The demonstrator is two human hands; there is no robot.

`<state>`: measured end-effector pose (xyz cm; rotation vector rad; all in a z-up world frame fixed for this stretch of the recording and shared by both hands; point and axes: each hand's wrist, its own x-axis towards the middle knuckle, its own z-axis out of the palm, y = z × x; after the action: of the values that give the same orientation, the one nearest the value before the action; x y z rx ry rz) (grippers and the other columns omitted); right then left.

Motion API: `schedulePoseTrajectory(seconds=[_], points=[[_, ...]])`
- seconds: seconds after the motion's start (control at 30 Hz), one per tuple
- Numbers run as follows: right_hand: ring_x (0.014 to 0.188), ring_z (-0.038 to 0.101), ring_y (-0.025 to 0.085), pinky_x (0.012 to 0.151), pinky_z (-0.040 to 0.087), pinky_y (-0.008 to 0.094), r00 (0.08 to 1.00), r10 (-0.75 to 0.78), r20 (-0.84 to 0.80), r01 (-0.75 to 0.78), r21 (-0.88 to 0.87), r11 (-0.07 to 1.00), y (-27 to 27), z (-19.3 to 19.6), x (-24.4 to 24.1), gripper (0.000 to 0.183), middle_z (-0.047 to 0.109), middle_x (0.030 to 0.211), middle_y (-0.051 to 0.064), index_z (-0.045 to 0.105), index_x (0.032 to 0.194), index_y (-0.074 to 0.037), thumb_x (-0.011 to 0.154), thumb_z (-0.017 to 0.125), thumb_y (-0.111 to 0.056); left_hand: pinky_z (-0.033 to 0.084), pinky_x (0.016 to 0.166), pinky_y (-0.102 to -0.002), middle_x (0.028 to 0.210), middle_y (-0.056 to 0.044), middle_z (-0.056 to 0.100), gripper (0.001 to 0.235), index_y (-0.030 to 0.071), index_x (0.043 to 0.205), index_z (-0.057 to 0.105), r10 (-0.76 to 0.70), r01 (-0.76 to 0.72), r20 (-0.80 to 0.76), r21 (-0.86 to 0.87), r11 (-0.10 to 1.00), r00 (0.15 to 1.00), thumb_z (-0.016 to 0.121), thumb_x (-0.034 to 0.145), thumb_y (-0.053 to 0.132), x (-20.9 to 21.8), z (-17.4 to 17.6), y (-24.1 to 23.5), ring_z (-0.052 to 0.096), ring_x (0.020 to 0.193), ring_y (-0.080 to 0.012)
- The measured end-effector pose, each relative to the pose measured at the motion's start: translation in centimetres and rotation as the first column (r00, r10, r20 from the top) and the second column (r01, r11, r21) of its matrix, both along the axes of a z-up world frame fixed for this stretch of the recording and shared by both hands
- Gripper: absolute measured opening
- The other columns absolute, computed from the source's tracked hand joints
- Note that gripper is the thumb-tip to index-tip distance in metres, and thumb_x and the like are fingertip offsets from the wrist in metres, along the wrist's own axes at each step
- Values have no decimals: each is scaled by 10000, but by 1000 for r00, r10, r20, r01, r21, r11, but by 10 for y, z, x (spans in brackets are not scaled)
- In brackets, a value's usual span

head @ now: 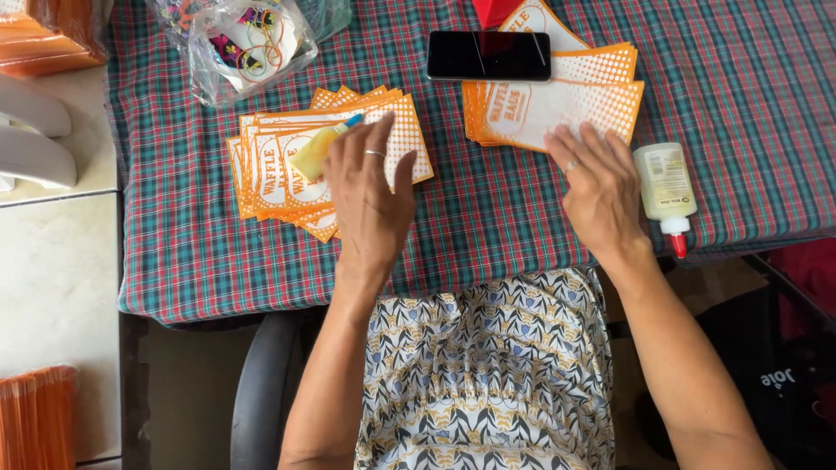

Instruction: The person applies glue from a bottle onto the edges of paper sheets and folds them.

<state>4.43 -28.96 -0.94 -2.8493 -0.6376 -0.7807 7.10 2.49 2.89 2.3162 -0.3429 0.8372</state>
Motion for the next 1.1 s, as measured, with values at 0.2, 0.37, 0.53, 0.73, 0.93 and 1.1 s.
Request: schedulePoseTrajectory(seconds=[0.2, 0.37, 0.53, 0.73, 0.93, 1.1], points=[[1219, 662, 412, 1056, 505, 540, 998, 57, -19, -55, 88, 995, 27, 10, -72, 441, 729, 1272, 172, 724, 1302, -72, 947, 553, 126, 546, 892, -394, 1093, -104, 707, 246, 75, 1210, 713, -372, 373, 76, 6, 928, 925, 683, 967, 46, -24, 12, -39, 664, 1122, -297], [1266, 635, 422, 1153, 437, 590, 960, 121, -253, -69, 205, 976, 47, 42, -102, 453, 716, 1281, 210, 734, 1208, -15, 857, 508, 164, 494, 997, -422, 1258, -100, 721, 254, 124, 1167, 762, -532, 552, -153, 150, 820, 833, 717, 919, 97, -35, -19, -58, 592, 1313, -308], [1256, 622, 436, 1024, 519, 542, 967, 87, -241, 52, 520, 853, 2, 36, -103, 670, 677, 1358, 214, 681, 1361, -16, 810, 418, 262, 480, 1013, -427, 1237, -67, 737, 216, 49, 943, 810, -526, 585, -338, 100, 805, 781, 853, 810, 215, -33, -17, -56, 600, 1281, -296], [1186, 679, 374, 995, 547, 486, 961, 34, -274, 133, 565, 814, -8, 50, -104, 602, 716, 1301, 174, 744, 1273, -36, 838, 421, 224, 470, 909, -356, 1153, -11, 776, 130, 177, 1025, 817, -504, 534, -346, -10, 845, 791, 784, 904, 214, -29, -12, -59, 653, 1207, -232], [1194, 648, 439, 1000, 541, 537, 971, 195, -138, -101, 503, 858, -5, 39, -89, 485, 714, 1165, 223, 754, 1121, 50, 887, 382, 257, 500, 811, -375, 1042, -67, 796, 162, 113, 1031, 813, -549, 547, -374, -124, 828, 747, 718, 965, 226, -17, -8, -59, 704, 1091, -273], [1110, 660, 452, 962, 525, 550, 937, 160, -310, -59, 312, 948, -10, 5, -88, 341, 715, 1033, 213, 750, 1016, 28, 893, 454, 145, 494, 881, -429, 1077, -111, 782, 188, 72, 1124, 766, -584, 576, -182, -102, 811, 791, 684, 984, 167, -33, 24, -59, 715, 1078, -321]])
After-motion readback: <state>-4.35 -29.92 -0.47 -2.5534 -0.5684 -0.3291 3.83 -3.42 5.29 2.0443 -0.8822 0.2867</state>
